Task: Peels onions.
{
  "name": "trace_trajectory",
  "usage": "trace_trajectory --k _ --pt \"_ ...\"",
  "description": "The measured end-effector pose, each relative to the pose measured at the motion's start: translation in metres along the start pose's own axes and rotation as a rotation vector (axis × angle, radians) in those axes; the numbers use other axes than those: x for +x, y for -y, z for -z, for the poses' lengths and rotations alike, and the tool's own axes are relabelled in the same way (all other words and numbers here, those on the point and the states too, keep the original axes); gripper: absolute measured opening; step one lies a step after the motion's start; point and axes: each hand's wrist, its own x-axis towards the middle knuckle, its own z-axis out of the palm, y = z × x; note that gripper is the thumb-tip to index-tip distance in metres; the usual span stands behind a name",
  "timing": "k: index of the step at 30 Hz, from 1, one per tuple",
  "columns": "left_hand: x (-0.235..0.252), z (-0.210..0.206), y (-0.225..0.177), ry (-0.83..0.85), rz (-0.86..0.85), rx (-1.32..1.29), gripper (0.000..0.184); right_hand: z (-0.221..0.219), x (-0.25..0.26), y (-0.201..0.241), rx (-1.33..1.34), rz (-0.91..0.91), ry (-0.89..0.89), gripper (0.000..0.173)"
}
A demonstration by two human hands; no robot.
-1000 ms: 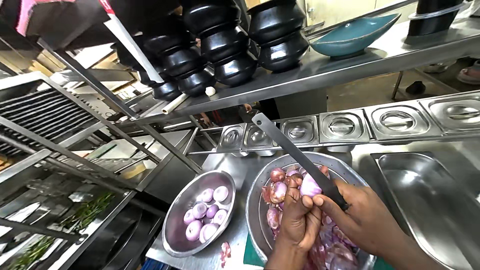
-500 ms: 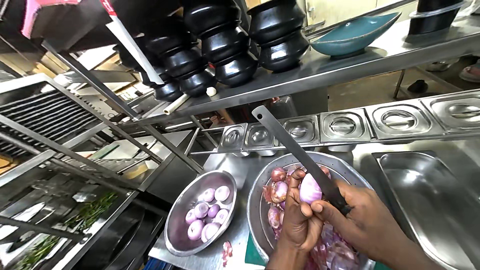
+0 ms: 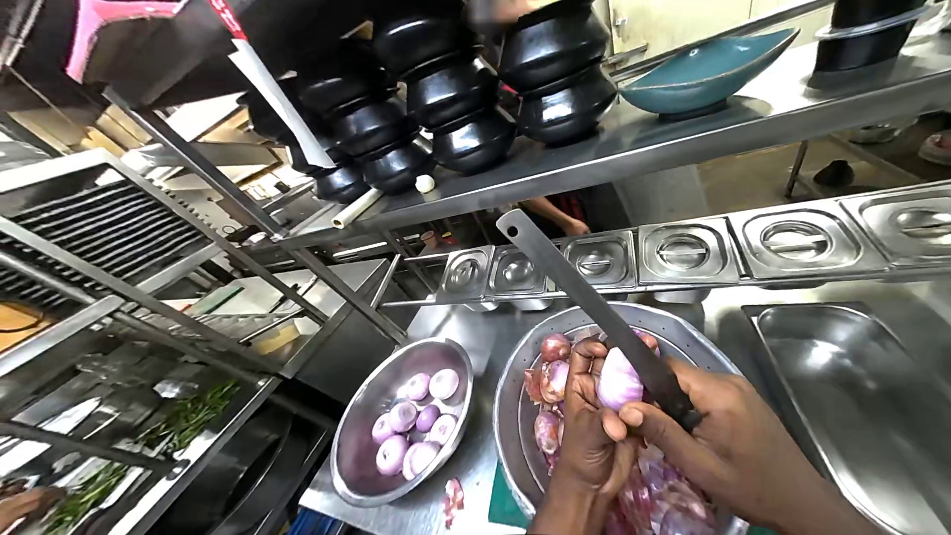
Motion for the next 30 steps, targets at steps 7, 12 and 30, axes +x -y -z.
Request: trace_trajectory --k 7,12,30 --pt "0.002 -0.003 0.0 0.046 -0.013 -0.009 0.055 -0.003 -0.002 0.003 0.012 0.079 -0.018 0.055" --pt "0.004 -0.003 -0.002 0.075 -0.04 0.066 0.057 0.0 -0.001 0.002 0.026 0.093 0.018 0.056" --pt "0.005 0.001 -0.008 0.1 -0.203 0.28 0.061 0.005 0.0 0.004 -0.096 0.144 -0.003 0.062"
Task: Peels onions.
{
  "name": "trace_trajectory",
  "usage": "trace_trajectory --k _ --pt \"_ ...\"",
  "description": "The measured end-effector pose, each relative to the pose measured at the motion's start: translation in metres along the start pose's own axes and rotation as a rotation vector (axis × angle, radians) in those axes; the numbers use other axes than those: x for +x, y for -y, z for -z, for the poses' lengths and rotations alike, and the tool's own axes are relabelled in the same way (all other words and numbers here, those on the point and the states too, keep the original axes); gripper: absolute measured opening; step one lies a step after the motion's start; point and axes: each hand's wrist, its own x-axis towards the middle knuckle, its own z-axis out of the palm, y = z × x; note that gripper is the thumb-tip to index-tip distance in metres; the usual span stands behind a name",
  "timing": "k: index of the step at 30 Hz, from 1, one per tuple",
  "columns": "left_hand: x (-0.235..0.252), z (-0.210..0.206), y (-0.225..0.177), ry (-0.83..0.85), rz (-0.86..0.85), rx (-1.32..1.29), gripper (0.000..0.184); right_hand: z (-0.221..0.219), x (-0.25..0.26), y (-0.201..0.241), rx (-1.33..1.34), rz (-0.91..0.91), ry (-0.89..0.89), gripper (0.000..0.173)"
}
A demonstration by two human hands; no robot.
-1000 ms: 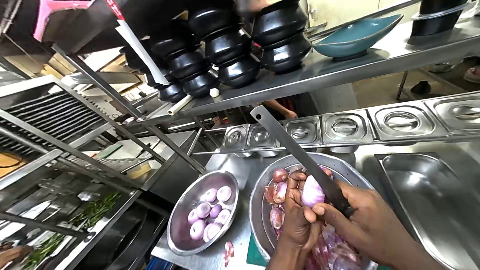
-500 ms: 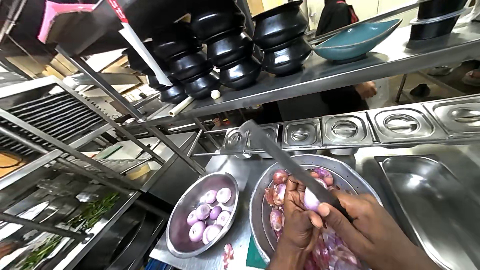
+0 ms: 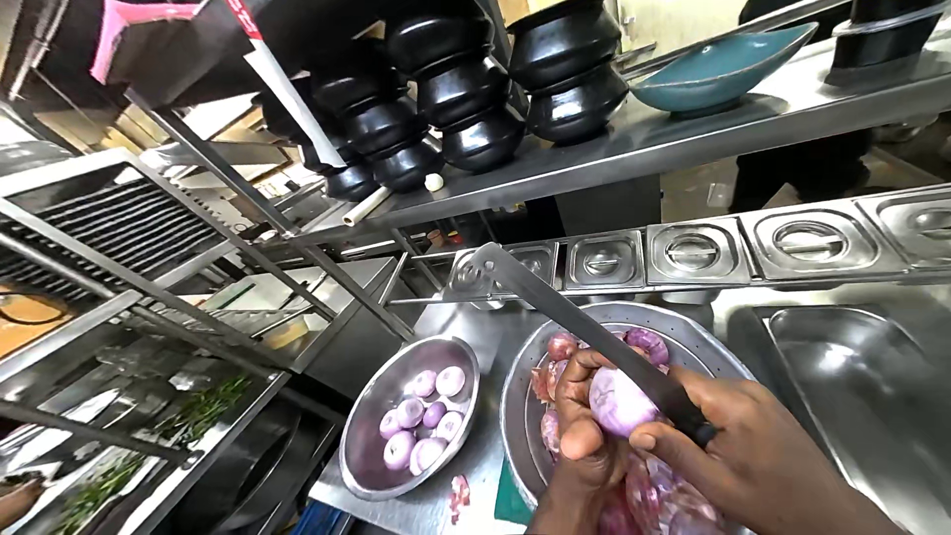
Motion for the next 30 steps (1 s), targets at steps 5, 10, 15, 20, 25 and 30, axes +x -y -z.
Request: trace_trajectory --k 5,10,15,20,25,30 --pt "0.003 -0.008 -0.011 -0.01 0.033 0.046 0.075 0.004 -0.002 0.001 -0.048 0.056 -0.005 0.065" --pt "0.007 -0.013 -0.018 0.014 0.039 0.129 0.083 0.011 -0.004 0.006 -0.161 0.111 -0.003 0.068" --pt "0.013 -0.017 -0.025 0.133 0.031 0.15 0.086 0.016 -0.006 0.01 -0.186 0.127 0.025 0.067" --pt "0.014 -0.017 -0.028 0.156 0.027 0.186 0.088 0.016 -0.007 0.01 -0.144 0.113 0.042 0.065" --pt "0.017 -0.019 -0.031 0.16 0.022 0.227 0.085 0.014 -0.009 0.011 -0.142 0.138 0.061 0.065" --pt "0.016 -0.015 -0.028 0.157 0.03 0.175 0.08 0.01 -0.009 0.006 -0.115 0.156 0.066 0.064"
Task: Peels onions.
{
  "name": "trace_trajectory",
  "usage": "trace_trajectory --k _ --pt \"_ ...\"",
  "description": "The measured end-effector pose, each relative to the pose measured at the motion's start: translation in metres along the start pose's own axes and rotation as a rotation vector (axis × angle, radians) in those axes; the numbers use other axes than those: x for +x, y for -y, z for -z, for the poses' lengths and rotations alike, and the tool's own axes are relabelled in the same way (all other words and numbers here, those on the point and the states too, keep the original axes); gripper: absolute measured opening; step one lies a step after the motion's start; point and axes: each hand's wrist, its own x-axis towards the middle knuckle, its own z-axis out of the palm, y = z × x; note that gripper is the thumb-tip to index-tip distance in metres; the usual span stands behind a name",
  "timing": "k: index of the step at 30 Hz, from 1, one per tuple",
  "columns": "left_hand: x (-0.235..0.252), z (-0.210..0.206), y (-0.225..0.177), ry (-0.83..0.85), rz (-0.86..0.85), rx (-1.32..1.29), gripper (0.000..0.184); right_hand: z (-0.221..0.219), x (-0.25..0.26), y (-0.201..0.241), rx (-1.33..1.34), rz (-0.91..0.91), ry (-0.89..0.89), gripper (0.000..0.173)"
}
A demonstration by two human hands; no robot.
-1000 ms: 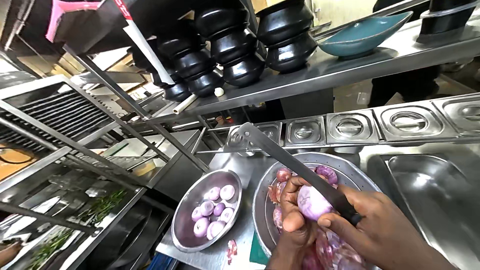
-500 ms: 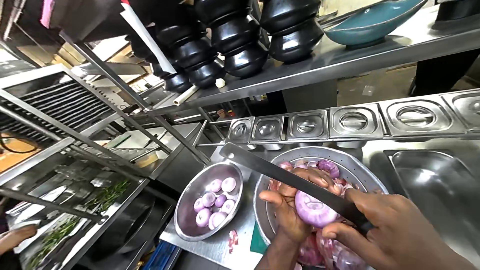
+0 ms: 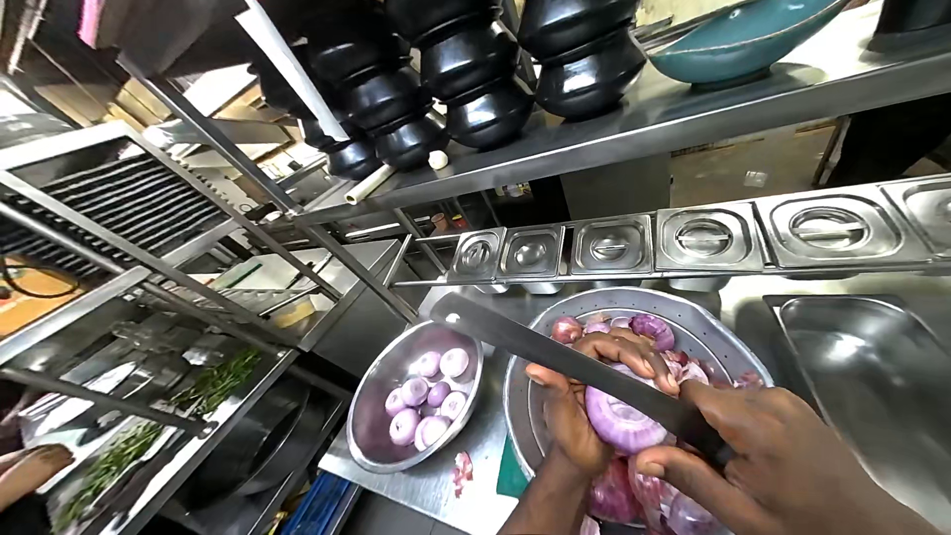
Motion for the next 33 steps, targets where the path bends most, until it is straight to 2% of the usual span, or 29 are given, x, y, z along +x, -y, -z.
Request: trace_trajectory --k 2,4,11,13,15,19,22,25,28,33 --pt "-0.002 0.001 0.002 -0.023 0.003 -0.007 0.067 -0.001 0.0 -0.001 0.015 0.019 0.0 0.062" --pt "-0.004 0.003 0.002 -0.033 0.012 0.015 0.063 -0.002 0.0 -0.002 0.031 0.033 0.002 0.061" --pt "-0.005 0.003 0.008 -0.093 0.043 -0.019 0.082 -0.006 0.0 -0.007 0.005 0.078 0.008 0.059" --pt "-0.006 -0.001 0.01 -0.171 0.076 -0.062 0.081 -0.007 -0.002 -0.007 -0.074 0.105 -0.02 0.059" --pt "-0.006 -0.006 0.01 -0.31 0.125 0.024 0.077 -0.007 -0.005 -0.002 -0.165 0.166 -0.019 0.06" --pt "0.001 -0.008 0.021 -0.517 0.131 -0.004 0.077 -0.021 -0.015 0.013 -0.211 0.32 0.082 0.059" --pt "0.003 -0.007 0.019 -0.59 0.169 -0.052 0.071 -0.026 -0.015 0.002 -0.142 0.154 0.032 0.067" --pt "0.001 -0.009 0.014 -0.579 0.206 -0.104 0.07 -0.023 -0.003 -0.016 -0.099 -0.012 -0.06 0.071" --pt "0.001 -0.013 0.011 -0.555 0.242 -0.095 0.066 -0.018 0.008 -0.025 -0.114 -0.028 -0.068 0.069" --pt "0.0 -0.012 0.011 -0.531 0.294 -0.129 0.074 -0.017 0.01 -0.025 -0.109 0.023 -0.04 0.067"
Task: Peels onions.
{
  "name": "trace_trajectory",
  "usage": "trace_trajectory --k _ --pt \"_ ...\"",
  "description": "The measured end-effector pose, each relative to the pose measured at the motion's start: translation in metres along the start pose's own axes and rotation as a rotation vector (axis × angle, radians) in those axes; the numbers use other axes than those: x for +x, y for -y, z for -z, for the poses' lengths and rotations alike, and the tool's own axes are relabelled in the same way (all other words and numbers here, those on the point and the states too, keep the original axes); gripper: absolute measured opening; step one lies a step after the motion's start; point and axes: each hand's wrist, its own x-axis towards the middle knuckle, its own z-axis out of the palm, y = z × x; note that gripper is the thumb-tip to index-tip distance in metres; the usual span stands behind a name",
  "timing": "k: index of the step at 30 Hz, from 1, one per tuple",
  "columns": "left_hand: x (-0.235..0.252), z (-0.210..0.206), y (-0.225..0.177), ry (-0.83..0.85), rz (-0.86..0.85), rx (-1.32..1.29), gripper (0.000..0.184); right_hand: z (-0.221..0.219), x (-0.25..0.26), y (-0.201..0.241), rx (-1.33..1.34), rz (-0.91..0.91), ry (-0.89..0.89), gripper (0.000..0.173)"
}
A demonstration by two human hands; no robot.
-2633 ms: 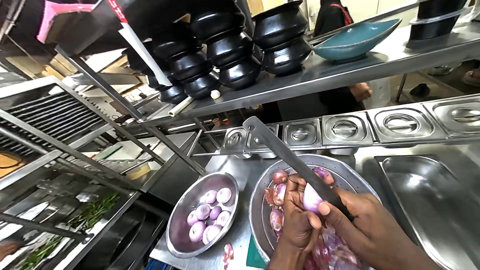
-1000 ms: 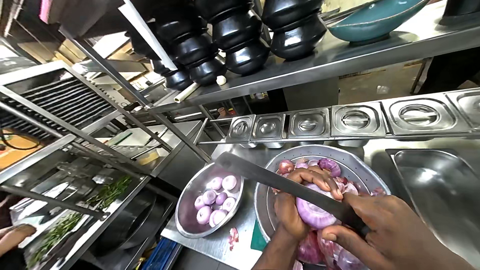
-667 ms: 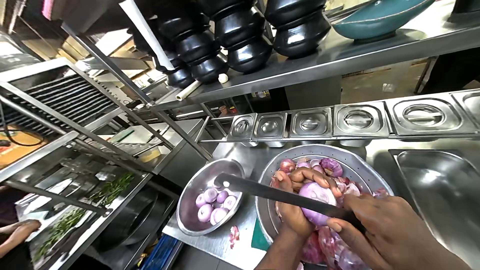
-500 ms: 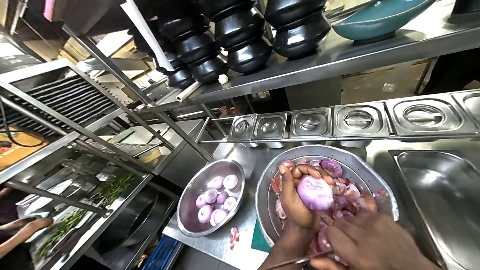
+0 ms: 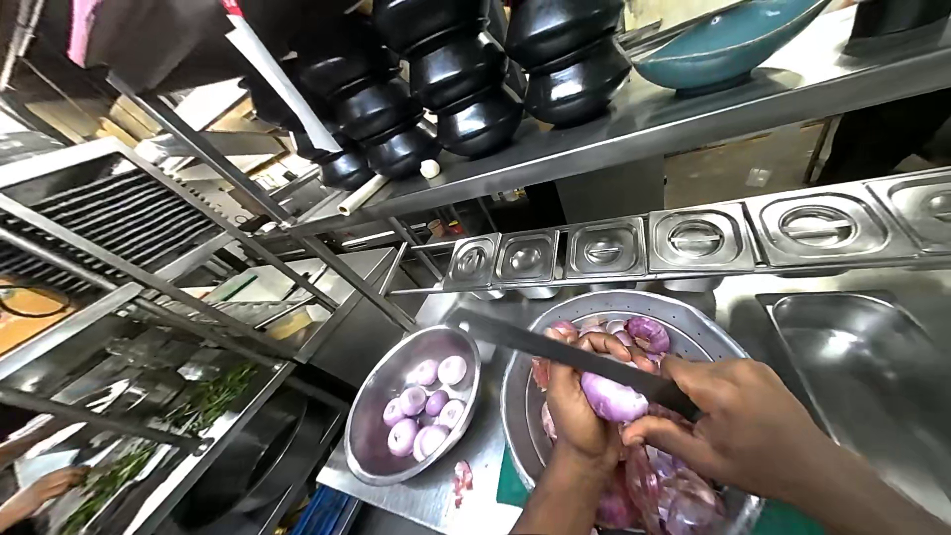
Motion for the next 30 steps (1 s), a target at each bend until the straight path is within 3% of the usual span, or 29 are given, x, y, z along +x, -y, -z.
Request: trace_trajectory --k 11,15,22,30 --pt "0.003 -0.001 0.013 -0.192 0.038 -0.167 0.069 -0.009 -0.01 0.006 -0.059 0.107 0.022 0.063" --pt "0.013 -0.001 0.014 -0.396 0.046 -0.108 0.058 -0.019 -0.021 0.02 -0.141 0.207 0.032 0.062" --pt "0.012 -0.005 0.011 -0.48 0.058 -0.164 0.046 -0.016 -0.007 -0.001 0.034 -0.275 0.049 0.073" --pt "0.003 -0.013 0.02 -0.349 0.049 -0.192 0.061 -0.019 0.004 0.004 0.197 -0.437 0.066 0.069"
